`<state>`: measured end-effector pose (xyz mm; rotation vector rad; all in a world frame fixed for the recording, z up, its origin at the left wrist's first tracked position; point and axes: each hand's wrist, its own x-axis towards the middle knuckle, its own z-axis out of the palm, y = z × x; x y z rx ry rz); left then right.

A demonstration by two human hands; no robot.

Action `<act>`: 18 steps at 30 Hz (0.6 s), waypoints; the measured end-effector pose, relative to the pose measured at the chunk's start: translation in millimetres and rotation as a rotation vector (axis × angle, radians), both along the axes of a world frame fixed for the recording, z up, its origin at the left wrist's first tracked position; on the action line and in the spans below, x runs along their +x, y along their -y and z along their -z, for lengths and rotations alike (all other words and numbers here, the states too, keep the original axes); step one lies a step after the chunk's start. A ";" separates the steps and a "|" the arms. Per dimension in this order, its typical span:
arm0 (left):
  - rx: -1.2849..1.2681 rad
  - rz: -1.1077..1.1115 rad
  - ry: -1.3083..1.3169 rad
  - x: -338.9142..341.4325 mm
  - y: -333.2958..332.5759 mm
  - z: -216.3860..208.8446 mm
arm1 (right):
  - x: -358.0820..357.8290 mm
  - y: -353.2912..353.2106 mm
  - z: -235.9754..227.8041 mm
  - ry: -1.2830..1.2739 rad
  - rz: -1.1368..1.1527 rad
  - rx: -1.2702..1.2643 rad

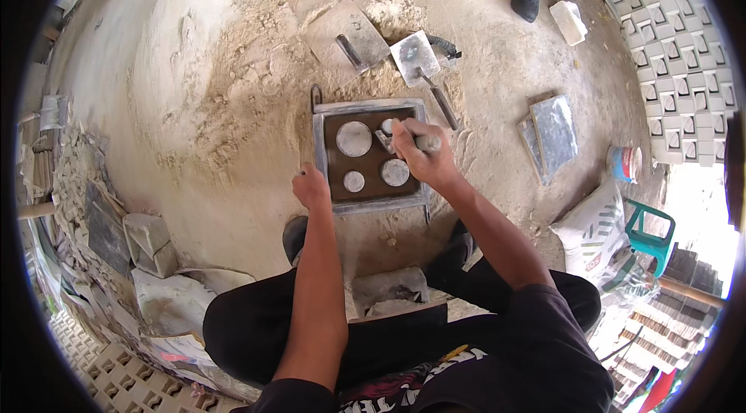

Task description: The person uses a wooden board to scoop sand and concrete mix into a metal mold, smoothing the surface and packing the material into circular indentations.

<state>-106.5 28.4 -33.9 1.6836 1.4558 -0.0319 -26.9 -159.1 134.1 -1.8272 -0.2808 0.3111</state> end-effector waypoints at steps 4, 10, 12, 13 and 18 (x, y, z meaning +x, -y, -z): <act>-0.018 -0.001 -0.003 2.5 1.1 -3.4 | 5.3 7.7 15.0 -0.027 0.103 0.341; 0.043 0.004 -0.025 2.3 3.2 -7.7 | -7.5 17.5 24.1 0.259 -0.149 0.200; 0.044 0.004 -0.023 5.8 1.1 -7.3 | 0.6 30.1 10.1 0.150 -0.360 0.192; 0.043 0.000 -0.047 3.6 1.1 -4.4 | 1.9 33.4 6.7 0.147 -0.410 0.202; 0.044 0.009 -0.062 4.2 3.5 -5.3 | 13.4 31.6 13.2 -0.087 -0.381 0.306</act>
